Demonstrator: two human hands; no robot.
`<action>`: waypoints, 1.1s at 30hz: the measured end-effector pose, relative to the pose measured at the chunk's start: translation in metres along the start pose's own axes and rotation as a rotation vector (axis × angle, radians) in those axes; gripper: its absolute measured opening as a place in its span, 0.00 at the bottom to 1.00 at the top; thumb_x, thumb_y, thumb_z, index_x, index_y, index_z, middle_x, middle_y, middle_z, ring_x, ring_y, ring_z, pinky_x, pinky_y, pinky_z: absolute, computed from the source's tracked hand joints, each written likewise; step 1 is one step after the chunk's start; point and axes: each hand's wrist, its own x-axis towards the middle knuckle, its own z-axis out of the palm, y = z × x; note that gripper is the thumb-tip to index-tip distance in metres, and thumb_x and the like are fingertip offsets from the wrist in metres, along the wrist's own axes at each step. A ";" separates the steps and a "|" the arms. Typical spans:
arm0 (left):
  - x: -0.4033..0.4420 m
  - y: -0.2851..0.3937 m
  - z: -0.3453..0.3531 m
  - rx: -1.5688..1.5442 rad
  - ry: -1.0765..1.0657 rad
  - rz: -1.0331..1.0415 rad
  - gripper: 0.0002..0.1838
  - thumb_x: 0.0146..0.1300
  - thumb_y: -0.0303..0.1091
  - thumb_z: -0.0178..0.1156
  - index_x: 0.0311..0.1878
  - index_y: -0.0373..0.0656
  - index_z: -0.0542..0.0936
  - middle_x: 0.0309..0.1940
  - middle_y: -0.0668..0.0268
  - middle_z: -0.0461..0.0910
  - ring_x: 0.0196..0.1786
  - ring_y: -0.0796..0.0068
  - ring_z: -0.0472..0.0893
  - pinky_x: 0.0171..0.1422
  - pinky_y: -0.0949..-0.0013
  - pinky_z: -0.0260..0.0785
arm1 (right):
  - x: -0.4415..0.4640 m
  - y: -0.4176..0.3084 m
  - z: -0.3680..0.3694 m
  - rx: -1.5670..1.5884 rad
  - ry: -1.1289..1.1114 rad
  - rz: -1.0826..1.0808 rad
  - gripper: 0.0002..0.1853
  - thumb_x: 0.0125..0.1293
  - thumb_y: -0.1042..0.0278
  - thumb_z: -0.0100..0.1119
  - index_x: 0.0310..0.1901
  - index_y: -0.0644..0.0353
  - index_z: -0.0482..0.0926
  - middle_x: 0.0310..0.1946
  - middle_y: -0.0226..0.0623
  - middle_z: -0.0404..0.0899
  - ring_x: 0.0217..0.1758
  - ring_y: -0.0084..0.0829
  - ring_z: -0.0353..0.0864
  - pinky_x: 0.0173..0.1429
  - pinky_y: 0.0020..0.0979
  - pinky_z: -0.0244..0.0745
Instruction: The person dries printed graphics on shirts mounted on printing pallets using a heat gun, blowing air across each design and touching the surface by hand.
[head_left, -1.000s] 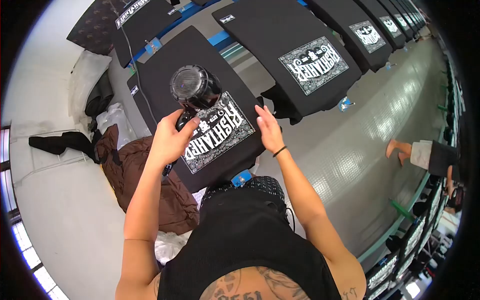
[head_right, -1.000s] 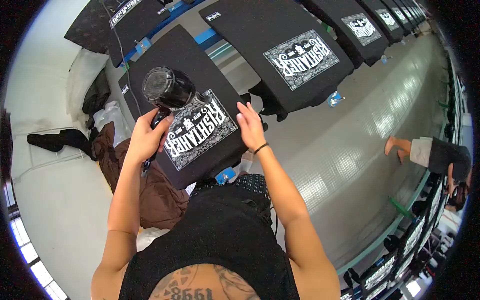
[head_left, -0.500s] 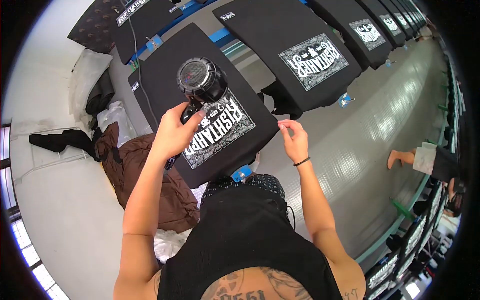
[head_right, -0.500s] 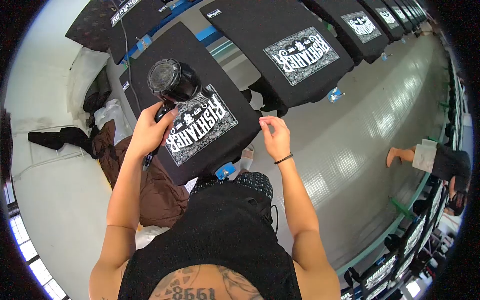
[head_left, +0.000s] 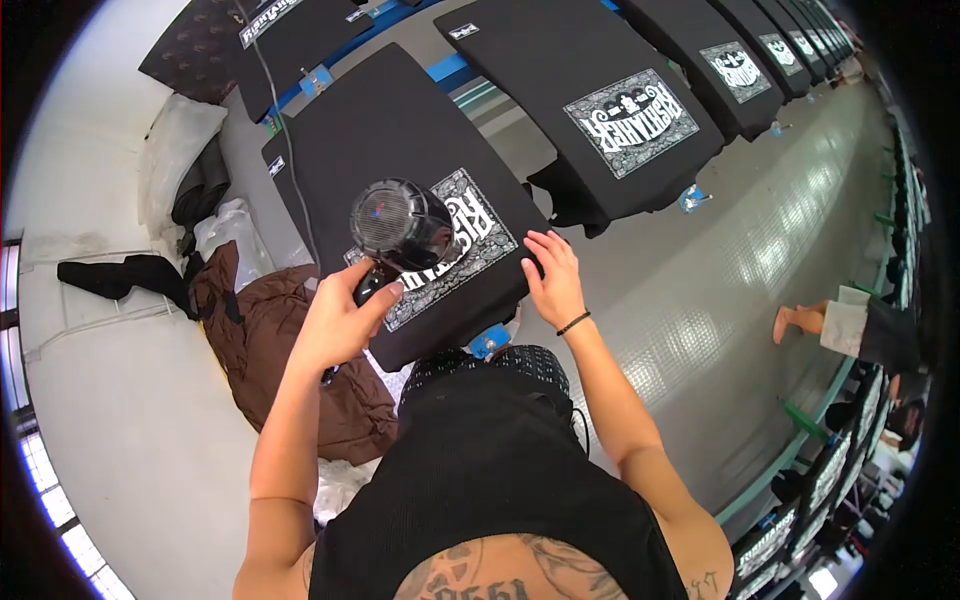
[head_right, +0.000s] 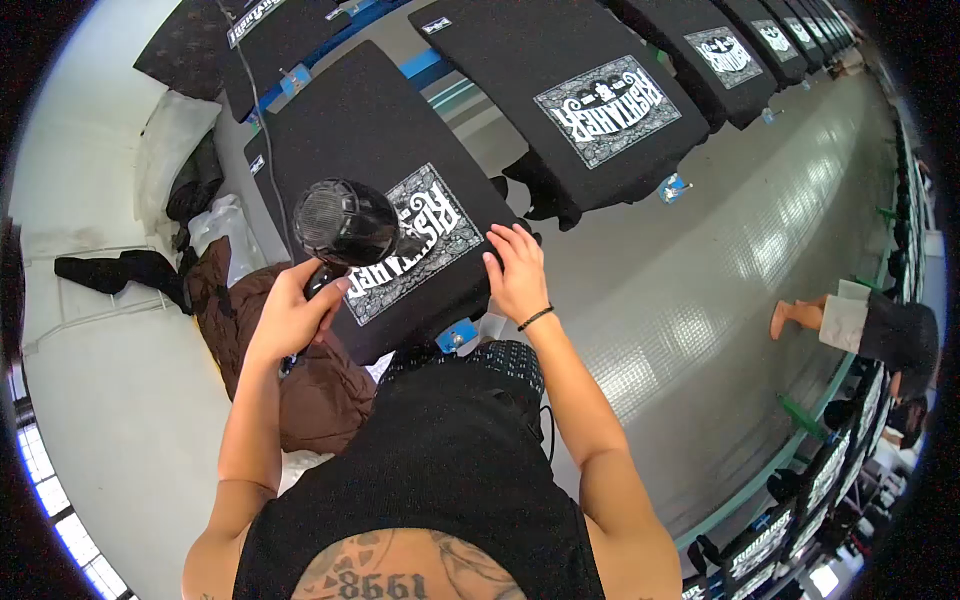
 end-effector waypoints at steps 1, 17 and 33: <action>-0.001 -0.009 -0.006 -0.073 -0.009 -0.020 0.13 0.68 0.38 0.63 0.40 0.35 0.78 0.15 0.72 0.71 0.16 0.84 0.70 0.19 0.74 0.62 | 0.001 -0.004 0.006 -0.003 -0.043 0.002 0.18 0.69 0.66 0.58 0.59 0.59 0.78 0.65 0.36 0.74 0.73 0.47 0.63 0.74 0.46 0.58; -0.038 -0.090 -0.104 -0.182 0.098 -0.080 0.09 0.67 0.33 0.62 0.38 0.36 0.78 0.17 0.73 0.72 0.18 0.85 0.69 0.20 0.76 0.61 | 0.000 -0.019 0.059 -0.183 -0.038 0.035 0.23 0.74 0.63 0.51 0.68 0.60 0.70 0.73 0.38 0.64 0.80 0.52 0.52 0.80 0.52 0.45; 0.030 -0.029 -0.058 -0.079 -0.018 0.044 0.12 0.70 0.38 0.60 0.44 0.37 0.78 0.21 0.72 0.72 0.20 0.84 0.69 0.21 0.75 0.62 | 0.004 -0.029 0.068 -0.167 -0.046 -0.051 0.23 0.72 0.63 0.51 0.64 0.66 0.72 0.71 0.44 0.65 0.78 0.56 0.53 0.79 0.54 0.46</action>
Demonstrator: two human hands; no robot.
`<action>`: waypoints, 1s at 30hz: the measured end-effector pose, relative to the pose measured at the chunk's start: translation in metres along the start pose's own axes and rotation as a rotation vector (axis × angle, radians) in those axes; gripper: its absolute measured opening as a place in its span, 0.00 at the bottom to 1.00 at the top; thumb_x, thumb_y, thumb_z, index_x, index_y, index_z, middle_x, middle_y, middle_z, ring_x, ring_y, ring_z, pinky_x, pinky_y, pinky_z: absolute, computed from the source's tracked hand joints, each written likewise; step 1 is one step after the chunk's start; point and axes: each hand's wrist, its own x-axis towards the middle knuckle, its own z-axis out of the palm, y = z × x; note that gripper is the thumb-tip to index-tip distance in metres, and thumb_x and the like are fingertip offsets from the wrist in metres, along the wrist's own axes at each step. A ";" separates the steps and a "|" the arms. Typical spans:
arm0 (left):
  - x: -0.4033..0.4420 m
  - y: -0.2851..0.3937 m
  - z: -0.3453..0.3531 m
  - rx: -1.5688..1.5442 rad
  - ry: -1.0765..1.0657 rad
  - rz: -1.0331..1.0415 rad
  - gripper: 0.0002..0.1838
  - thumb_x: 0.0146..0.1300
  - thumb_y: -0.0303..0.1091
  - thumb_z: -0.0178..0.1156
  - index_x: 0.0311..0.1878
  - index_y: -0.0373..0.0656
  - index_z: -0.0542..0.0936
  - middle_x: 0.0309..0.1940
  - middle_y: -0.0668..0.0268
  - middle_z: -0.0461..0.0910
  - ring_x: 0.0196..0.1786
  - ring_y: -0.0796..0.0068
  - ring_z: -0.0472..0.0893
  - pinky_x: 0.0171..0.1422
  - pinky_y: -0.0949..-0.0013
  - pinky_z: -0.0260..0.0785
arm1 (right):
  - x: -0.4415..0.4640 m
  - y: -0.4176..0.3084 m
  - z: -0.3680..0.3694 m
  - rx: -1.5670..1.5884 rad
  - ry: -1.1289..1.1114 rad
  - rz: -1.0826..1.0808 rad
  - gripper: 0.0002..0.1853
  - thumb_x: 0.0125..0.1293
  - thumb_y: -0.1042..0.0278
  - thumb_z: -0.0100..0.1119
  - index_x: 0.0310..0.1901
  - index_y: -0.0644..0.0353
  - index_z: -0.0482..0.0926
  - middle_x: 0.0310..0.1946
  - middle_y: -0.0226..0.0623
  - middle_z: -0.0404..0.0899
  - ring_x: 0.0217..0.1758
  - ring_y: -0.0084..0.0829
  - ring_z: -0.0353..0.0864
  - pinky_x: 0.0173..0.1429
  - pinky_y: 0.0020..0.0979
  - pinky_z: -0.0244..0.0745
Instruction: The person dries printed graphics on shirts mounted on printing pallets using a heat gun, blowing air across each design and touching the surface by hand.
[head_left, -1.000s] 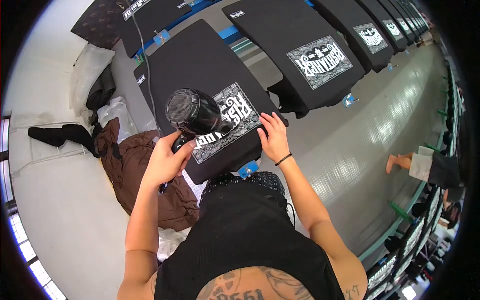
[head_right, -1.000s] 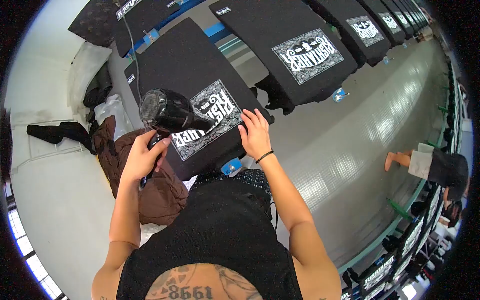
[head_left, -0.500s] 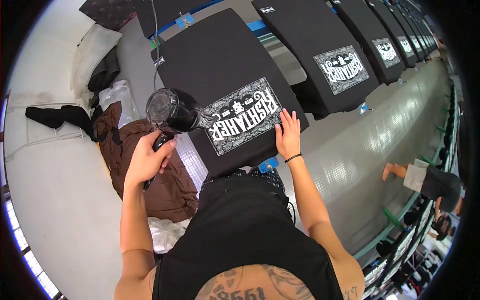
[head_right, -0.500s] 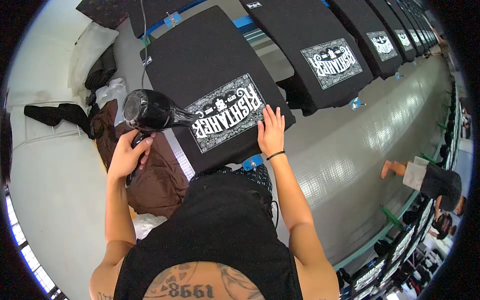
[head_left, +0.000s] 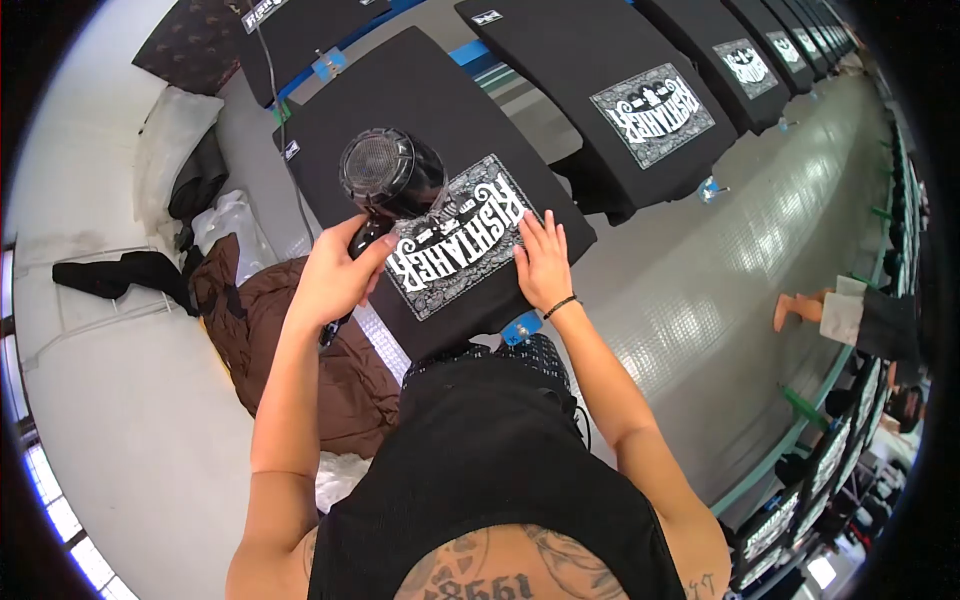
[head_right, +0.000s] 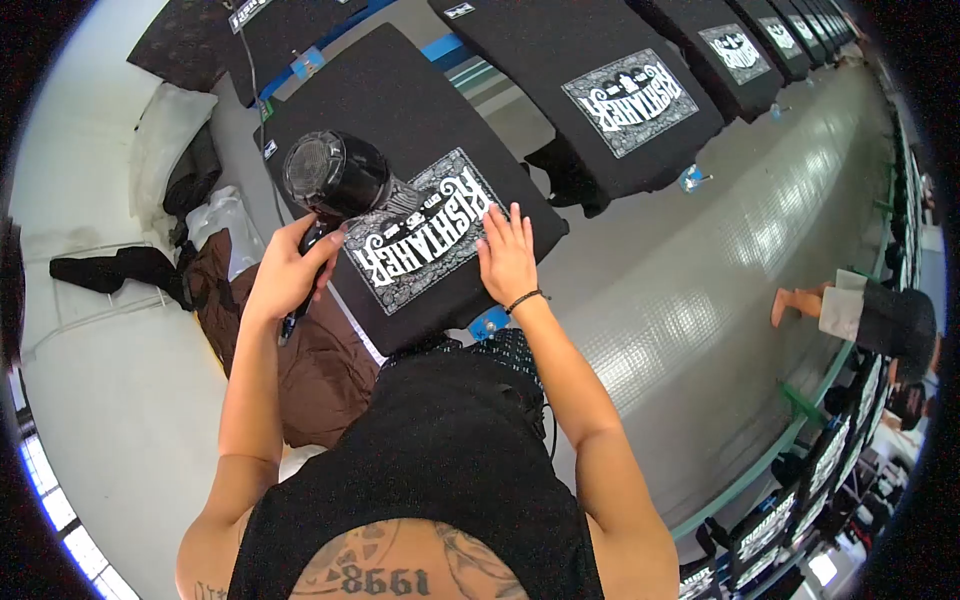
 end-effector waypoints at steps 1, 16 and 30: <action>0.005 0.005 0.006 0.003 -0.005 0.002 0.12 0.70 0.38 0.60 0.44 0.37 0.78 0.21 0.72 0.72 0.20 0.84 0.69 0.21 0.75 0.62 | 0.001 0.000 -0.001 0.017 0.004 -0.016 0.23 0.72 0.64 0.52 0.64 0.66 0.72 0.71 0.44 0.65 0.78 0.57 0.54 0.79 0.54 0.46; 0.059 0.038 0.030 -0.021 0.058 0.141 0.17 0.68 0.39 0.62 0.29 0.37 0.74 0.15 0.71 0.71 0.14 0.82 0.69 0.19 0.73 0.61 | 0.029 0.001 -0.001 -0.157 -0.061 -0.163 0.29 0.72 0.52 0.52 0.69 0.60 0.68 0.75 0.37 0.60 0.79 0.63 0.46 0.79 0.60 0.42; -0.041 -0.048 -0.033 -0.124 0.347 -0.049 0.13 0.68 0.37 0.62 0.35 0.37 0.76 0.19 0.72 0.72 0.17 0.85 0.69 0.19 0.75 0.61 | 0.036 0.004 0.005 -0.285 -0.158 -0.236 0.38 0.71 0.43 0.52 0.73 0.62 0.62 0.77 0.38 0.57 0.81 0.62 0.41 0.78 0.64 0.39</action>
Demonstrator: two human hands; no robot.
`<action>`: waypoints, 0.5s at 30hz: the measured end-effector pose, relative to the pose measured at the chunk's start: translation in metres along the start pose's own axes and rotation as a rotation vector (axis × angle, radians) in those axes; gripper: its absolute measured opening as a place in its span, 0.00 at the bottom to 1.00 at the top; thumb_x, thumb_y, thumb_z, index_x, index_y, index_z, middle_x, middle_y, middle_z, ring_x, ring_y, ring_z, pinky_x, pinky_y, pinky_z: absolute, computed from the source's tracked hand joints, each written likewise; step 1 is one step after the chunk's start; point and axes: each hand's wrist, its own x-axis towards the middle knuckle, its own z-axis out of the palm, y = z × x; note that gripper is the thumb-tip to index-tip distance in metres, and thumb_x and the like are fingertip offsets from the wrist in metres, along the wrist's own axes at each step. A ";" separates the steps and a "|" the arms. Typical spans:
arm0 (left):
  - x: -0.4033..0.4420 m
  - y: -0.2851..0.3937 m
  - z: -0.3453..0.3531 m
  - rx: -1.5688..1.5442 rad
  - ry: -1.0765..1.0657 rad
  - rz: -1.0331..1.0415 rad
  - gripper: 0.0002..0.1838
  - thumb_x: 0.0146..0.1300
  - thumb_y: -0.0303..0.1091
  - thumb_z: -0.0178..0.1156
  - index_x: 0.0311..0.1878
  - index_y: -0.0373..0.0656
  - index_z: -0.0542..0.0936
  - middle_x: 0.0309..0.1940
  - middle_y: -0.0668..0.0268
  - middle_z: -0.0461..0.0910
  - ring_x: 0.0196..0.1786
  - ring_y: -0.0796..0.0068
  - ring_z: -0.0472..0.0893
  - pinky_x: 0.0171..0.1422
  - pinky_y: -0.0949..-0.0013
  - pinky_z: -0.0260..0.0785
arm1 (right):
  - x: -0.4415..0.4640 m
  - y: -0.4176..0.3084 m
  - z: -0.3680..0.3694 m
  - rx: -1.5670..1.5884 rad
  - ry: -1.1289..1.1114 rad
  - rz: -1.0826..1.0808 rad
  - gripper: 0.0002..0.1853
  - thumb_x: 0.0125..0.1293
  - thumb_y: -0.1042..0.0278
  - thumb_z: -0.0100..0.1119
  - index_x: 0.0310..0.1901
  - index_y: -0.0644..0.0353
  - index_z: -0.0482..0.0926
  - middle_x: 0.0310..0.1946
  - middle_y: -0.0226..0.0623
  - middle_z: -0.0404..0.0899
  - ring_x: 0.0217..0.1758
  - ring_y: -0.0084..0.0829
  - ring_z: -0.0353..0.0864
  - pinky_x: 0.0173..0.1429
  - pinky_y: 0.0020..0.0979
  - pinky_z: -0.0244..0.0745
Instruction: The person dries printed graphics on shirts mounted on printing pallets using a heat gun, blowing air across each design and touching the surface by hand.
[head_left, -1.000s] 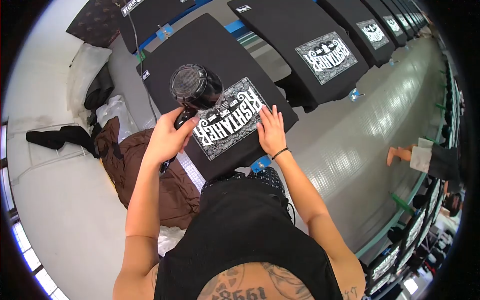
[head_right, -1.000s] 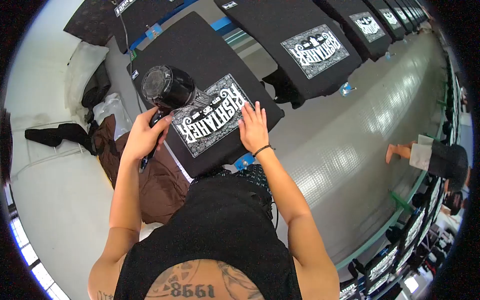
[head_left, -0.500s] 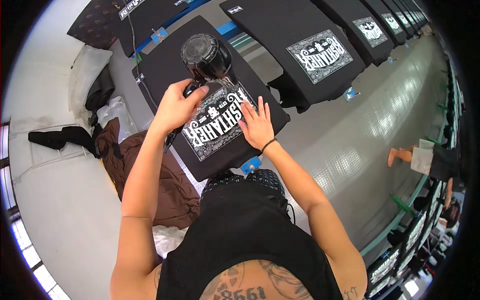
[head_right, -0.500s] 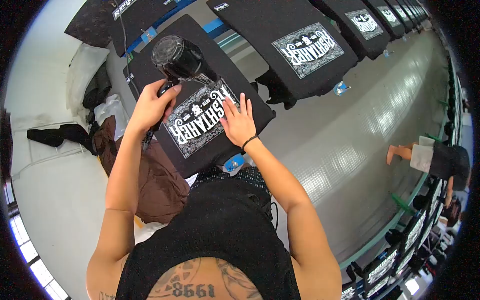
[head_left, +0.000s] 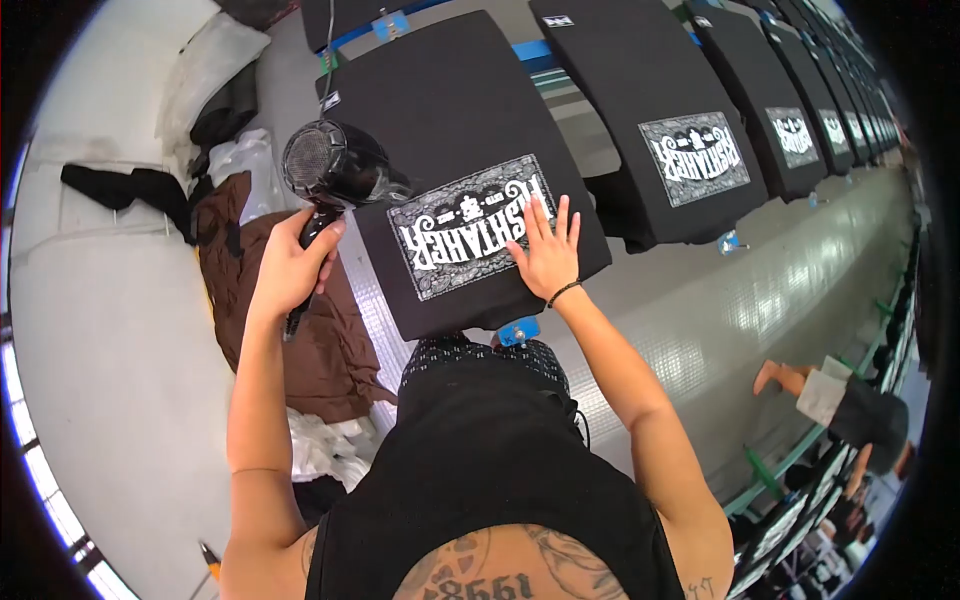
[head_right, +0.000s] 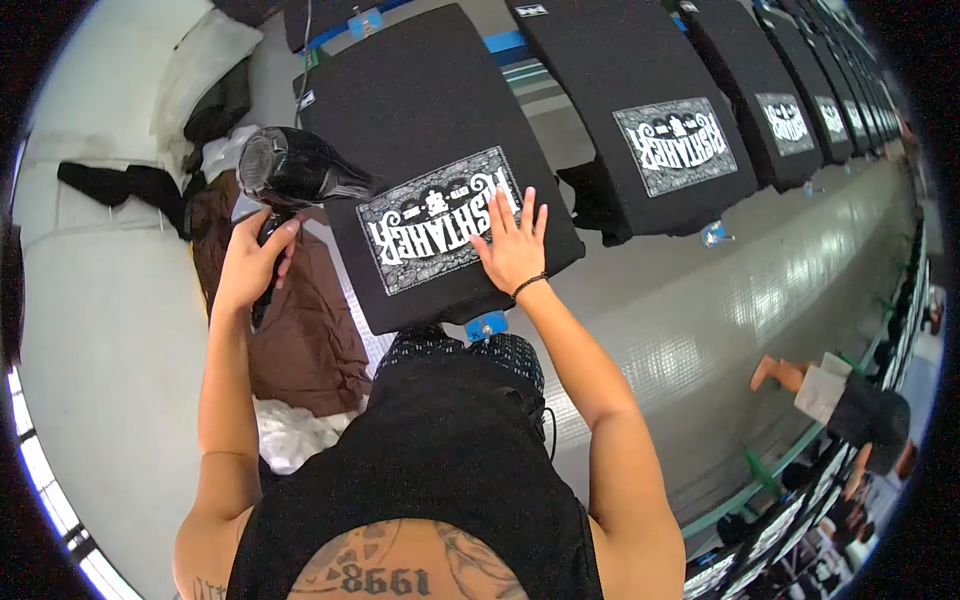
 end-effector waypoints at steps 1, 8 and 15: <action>-0.004 -0.005 -0.007 0.017 -0.008 0.012 0.13 0.69 0.37 0.62 0.35 0.37 0.76 0.18 0.72 0.72 0.17 0.85 0.69 0.19 0.76 0.61 | 0.000 0.000 0.000 -0.009 -0.026 0.000 0.38 0.71 0.43 0.53 0.73 0.62 0.63 0.77 0.38 0.57 0.81 0.62 0.41 0.78 0.63 0.39; -0.056 -0.024 -0.025 0.037 -0.086 -0.121 0.11 0.67 0.34 0.63 0.35 0.35 0.77 0.17 0.72 0.72 0.17 0.85 0.69 0.21 0.75 0.60 | 0.000 0.002 -0.001 -0.025 -0.049 -0.014 0.38 0.71 0.43 0.52 0.74 0.61 0.62 0.78 0.36 0.54 0.81 0.61 0.41 0.79 0.63 0.37; -0.088 -0.019 -0.004 0.030 -0.169 -0.220 0.08 0.66 0.31 0.63 0.41 0.35 0.79 0.17 0.73 0.73 0.18 0.86 0.69 0.21 0.76 0.61 | -0.007 0.009 -0.002 0.069 -0.031 0.002 0.36 0.72 0.45 0.51 0.73 0.62 0.62 0.78 0.37 0.55 0.81 0.62 0.41 0.79 0.61 0.37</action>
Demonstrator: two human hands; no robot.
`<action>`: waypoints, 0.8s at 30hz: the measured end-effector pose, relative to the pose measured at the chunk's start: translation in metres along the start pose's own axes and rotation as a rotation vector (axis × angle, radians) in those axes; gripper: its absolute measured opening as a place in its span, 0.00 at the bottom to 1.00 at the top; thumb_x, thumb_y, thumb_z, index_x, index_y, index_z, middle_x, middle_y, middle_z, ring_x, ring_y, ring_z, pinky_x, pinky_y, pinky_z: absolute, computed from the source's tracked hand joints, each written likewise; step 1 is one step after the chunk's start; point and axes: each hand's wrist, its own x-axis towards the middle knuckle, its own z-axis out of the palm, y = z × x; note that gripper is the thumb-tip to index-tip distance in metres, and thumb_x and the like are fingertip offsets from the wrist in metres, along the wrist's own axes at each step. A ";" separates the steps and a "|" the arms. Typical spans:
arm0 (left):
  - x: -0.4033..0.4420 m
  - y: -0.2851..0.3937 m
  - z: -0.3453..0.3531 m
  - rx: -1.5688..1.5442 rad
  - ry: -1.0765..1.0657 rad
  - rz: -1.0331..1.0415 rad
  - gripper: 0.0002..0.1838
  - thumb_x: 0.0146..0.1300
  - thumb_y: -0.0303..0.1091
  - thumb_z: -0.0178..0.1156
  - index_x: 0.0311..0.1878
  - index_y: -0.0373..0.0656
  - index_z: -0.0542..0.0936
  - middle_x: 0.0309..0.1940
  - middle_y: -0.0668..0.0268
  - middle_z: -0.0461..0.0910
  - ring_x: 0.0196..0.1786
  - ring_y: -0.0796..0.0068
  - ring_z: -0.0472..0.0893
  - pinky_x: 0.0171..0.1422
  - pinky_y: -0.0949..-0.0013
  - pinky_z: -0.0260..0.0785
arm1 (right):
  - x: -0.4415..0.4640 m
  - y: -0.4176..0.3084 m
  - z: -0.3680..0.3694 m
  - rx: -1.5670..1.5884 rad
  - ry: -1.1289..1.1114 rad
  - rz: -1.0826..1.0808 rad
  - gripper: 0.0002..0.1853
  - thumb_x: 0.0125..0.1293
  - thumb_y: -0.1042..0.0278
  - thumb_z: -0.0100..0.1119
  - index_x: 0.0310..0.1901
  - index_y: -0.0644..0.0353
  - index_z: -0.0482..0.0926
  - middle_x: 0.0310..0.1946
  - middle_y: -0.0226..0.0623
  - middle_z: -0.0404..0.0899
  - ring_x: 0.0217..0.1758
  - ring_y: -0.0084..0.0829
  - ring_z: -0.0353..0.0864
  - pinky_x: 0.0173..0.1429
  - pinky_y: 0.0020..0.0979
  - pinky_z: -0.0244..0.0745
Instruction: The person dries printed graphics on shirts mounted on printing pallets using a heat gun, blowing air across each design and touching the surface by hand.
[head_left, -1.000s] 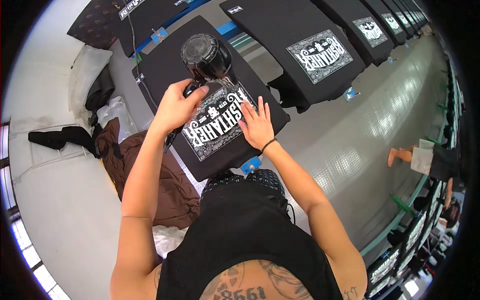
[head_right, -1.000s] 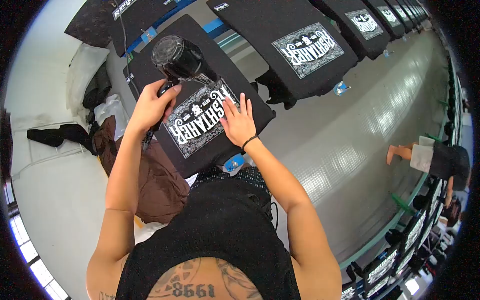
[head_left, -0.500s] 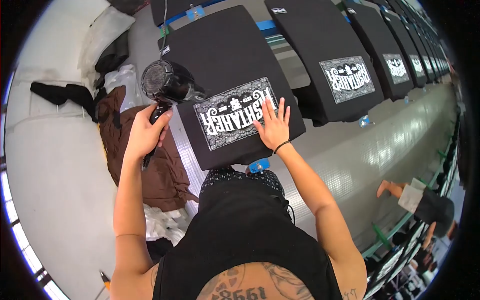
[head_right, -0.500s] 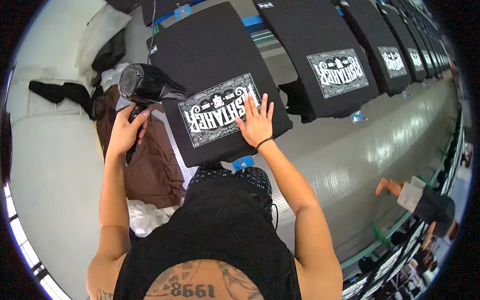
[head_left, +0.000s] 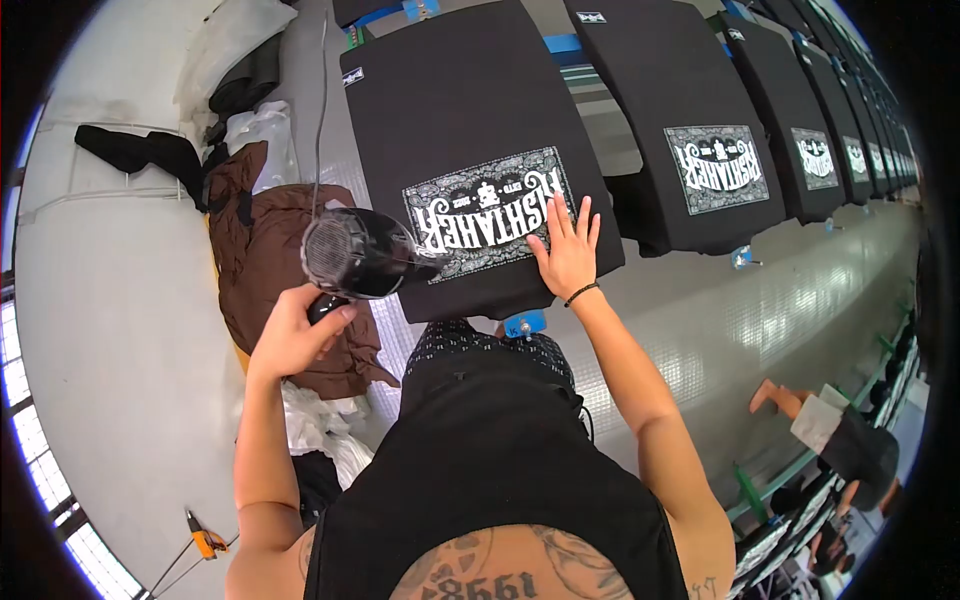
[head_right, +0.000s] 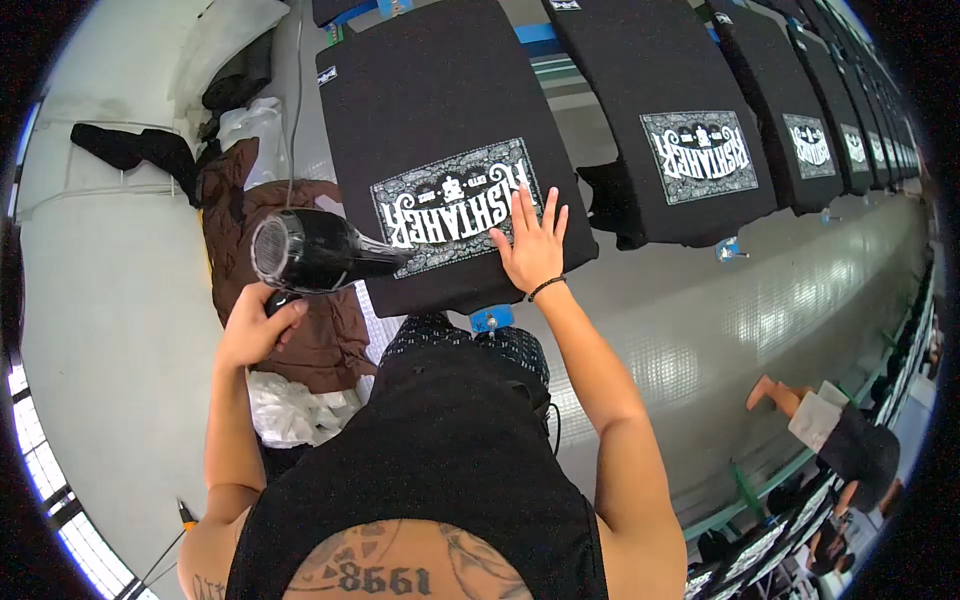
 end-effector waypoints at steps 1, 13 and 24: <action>-0.001 0.004 0.006 0.042 0.005 -0.009 0.09 0.66 0.31 0.64 0.41 0.35 0.79 0.17 0.73 0.73 0.18 0.86 0.70 0.21 0.76 0.61 | -0.002 0.003 0.000 0.003 0.002 0.007 0.36 0.72 0.45 0.51 0.73 0.62 0.62 0.78 0.37 0.55 0.81 0.62 0.41 0.79 0.61 0.37; 0.043 0.063 0.091 0.018 -0.143 0.212 0.12 0.68 0.36 0.64 0.40 0.34 0.78 0.16 0.73 0.72 0.17 0.86 0.70 0.20 0.76 0.62 | -0.035 0.026 -0.006 0.137 0.164 0.103 0.28 0.74 0.56 0.50 0.69 0.65 0.68 0.76 0.41 0.59 0.79 0.61 0.47 0.79 0.60 0.42; 0.080 0.118 0.129 0.150 -0.214 0.272 0.14 0.69 0.38 0.62 0.47 0.35 0.79 0.15 0.73 0.71 0.16 0.85 0.70 0.20 0.75 0.63 | -0.059 0.028 -0.014 0.224 0.260 0.203 0.27 0.74 0.59 0.50 0.70 0.64 0.67 0.75 0.40 0.60 0.79 0.62 0.47 0.79 0.59 0.41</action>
